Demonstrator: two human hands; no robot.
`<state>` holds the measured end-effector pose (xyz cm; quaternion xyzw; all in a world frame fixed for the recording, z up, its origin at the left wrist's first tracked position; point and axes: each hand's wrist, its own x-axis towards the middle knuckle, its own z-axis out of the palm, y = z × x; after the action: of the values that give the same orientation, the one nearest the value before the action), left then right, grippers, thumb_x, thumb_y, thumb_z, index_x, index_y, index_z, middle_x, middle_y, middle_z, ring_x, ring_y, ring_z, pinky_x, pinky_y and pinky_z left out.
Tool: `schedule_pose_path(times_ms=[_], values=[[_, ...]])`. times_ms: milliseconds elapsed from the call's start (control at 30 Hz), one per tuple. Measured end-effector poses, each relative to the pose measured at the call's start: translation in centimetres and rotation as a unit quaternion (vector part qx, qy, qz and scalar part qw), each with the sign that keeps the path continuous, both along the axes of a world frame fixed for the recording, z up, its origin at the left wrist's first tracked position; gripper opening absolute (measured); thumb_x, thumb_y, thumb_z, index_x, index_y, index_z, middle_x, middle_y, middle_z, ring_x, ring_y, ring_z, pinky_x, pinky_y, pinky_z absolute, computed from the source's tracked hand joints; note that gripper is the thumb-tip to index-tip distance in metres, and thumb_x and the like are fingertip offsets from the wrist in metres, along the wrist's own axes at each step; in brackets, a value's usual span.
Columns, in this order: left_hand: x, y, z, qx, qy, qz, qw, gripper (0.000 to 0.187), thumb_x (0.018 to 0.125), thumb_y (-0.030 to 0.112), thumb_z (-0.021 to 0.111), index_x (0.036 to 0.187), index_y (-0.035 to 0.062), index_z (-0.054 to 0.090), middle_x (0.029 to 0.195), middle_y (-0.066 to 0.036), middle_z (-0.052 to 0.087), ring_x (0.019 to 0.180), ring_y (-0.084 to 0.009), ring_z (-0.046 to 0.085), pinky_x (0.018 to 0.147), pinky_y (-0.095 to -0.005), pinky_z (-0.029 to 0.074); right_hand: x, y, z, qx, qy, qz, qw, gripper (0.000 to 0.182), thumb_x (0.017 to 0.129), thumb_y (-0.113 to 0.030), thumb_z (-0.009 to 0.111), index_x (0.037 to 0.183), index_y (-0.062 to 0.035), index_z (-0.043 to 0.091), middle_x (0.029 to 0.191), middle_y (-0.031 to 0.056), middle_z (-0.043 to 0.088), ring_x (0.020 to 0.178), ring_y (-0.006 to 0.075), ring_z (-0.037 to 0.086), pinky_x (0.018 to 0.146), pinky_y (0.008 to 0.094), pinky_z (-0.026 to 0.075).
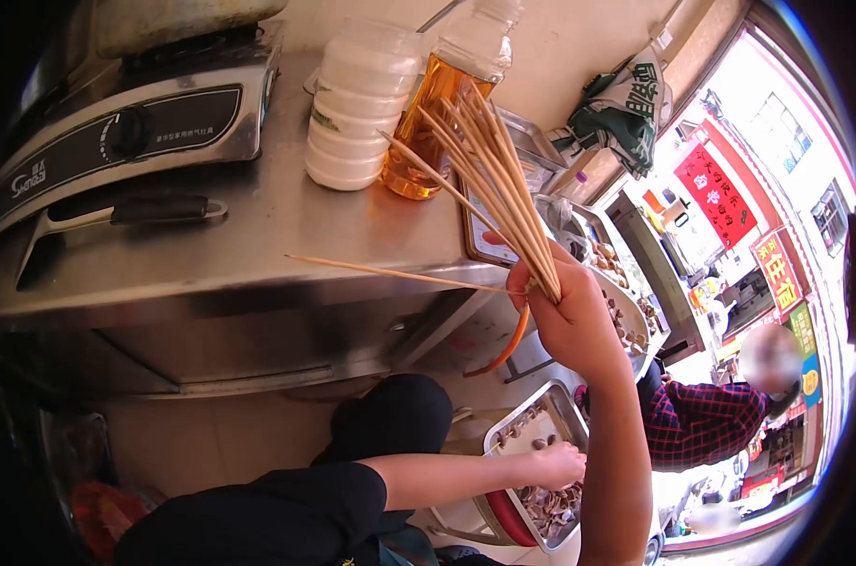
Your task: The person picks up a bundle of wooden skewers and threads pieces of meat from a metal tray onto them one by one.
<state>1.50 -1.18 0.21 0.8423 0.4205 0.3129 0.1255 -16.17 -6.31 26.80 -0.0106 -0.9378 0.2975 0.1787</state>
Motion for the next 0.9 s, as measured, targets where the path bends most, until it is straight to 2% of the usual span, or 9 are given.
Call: schedule_pose_path(times_ms=[33,67,200,333,367,400,467,500,900], values=[[1.2,1.1,-1.9,0.04,-0.105,-0.007,0.994,0.022,0.073,0.013,0.065,0.093,0.0044,0.069,0.099,-0.017,0.065,0.094,-0.0315,0.065,0.082,-0.0416,0.052,0.0,0.0,0.0,-0.002,0.005,0.004,1.0,0.015,0.075,0.013,0.043,0.073,-0.001,0.047,0.124,0.0159,0.062,0.083,0.0179,0.057,0.072,0.0301,0.046],[2.3,2.1,-3.6,0.079,-0.209,-0.013,0.975,0.023,0.073,0.013,0.065,0.095,0.0049,0.069,0.1,-0.017,0.065,0.094,-0.0315,0.065,0.083,-0.0416,0.052,0.0,-0.1,0.0,-0.002,0.005,0.004,1.0,0.015,0.075,0.013,0.043,0.073,-0.001,0.047,0.124,0.0159,0.062,0.083,0.0179,0.057,0.072,0.0301,0.046],[4.8,4.2,-6.4,0.025,-0.293,-0.058,0.954,0.024,0.073,0.013,0.066,0.096,0.0061,0.069,0.1,-0.017,0.065,0.095,-0.0314,0.065,0.083,-0.0415,0.052,0.1,-0.1,-0.1,-0.008,-0.016,-0.006,1.0,0.015,0.075,0.013,0.042,0.073,-0.0009,0.048,0.123,0.0159,0.062,0.086,0.0175,0.058,0.075,0.0299,0.046],[1.7,1.5,-2.5,0.037,-0.111,-0.023,0.993,0.022,0.074,0.014,0.066,0.093,0.0053,0.07,0.099,-0.015,0.065,0.095,-0.0315,0.065,0.083,-0.0413,0.052,0.8,0.6,0.0,-0.019,0.066,-0.002,0.998,0.015,0.076,0.01,0.04,0.072,-0.0015,0.049,0.122,0.0157,0.062,0.092,0.0178,0.059,0.079,0.0311,0.047],[0.5,0.4,-0.9,0.038,-0.049,-0.016,0.998,0.02,0.074,0.014,0.066,0.091,0.0049,0.07,0.098,-0.015,0.065,0.095,-0.0315,0.065,0.082,-0.0413,0.052,1.1,0.9,-0.2,0.007,0.088,-0.011,0.996,0.017,0.077,0.008,0.038,0.072,-0.0022,0.05,0.119,0.0141,0.063,0.079,0.0129,0.058,0.069,0.0266,0.047],[-0.6,-0.6,0.5,0.038,-0.048,-0.017,0.998,0.02,0.074,0.014,0.066,0.091,0.0049,0.07,0.098,-0.015,0.065,0.095,-0.0315,0.065,0.082,-0.0413,0.052,1.7,1.0,-0.2,0.007,0.089,-0.011,0.996,0.017,0.077,0.008,0.038,0.072,-0.0022,0.05,0.119,0.0141,0.063,0.079,0.0129,0.058,0.069,0.0266,0.047],[-2.3,-2.1,2.5,0.024,0.002,-0.039,0.999,0.017,0.075,0.014,0.065,0.087,0.0039,0.071,0.098,-0.015,0.065,0.095,-0.0312,0.065,0.082,-0.041,0.052,3.3,0.8,-0.4,-0.073,0.07,-0.081,0.992,0.017,0.08,0.007,0.038,0.073,-0.0025,0.051,0.113,0.0124,0.063,0.062,0.0057,0.05,0.055,0.0203,0.04],[-2.7,-2.5,3.2,0.024,0.003,-0.038,0.999,0.017,0.075,0.014,0.065,0.087,0.0039,0.071,0.098,-0.015,0.065,0.095,-0.0312,0.065,0.082,-0.041,0.052,3.9,0.7,-1.1,-0.119,0.116,-0.097,0.981,0.017,0.084,0.004,0.041,0.073,-0.0026,0.052,0.106,0.0105,0.063,0.054,0.0008,0.039,0.046,0.0169,0.029],[-2.9,-3.5,4.6,-0.031,0.019,-0.032,0.999,0.02,0.075,0.014,0.066,0.09,0.0022,0.07,0.101,-0.015,0.066,0.098,-0.0307,0.065,0.085,-0.0402,0.052,14.2,2.0,-4.1,-0.235,0.105,-0.244,0.935,0.021,0.083,0.004,0.042,0.065,-0.0034,0.047,0.092,0.0136,0.061,0.045,0.0015,0.037,0.041,0.017,0.026]])
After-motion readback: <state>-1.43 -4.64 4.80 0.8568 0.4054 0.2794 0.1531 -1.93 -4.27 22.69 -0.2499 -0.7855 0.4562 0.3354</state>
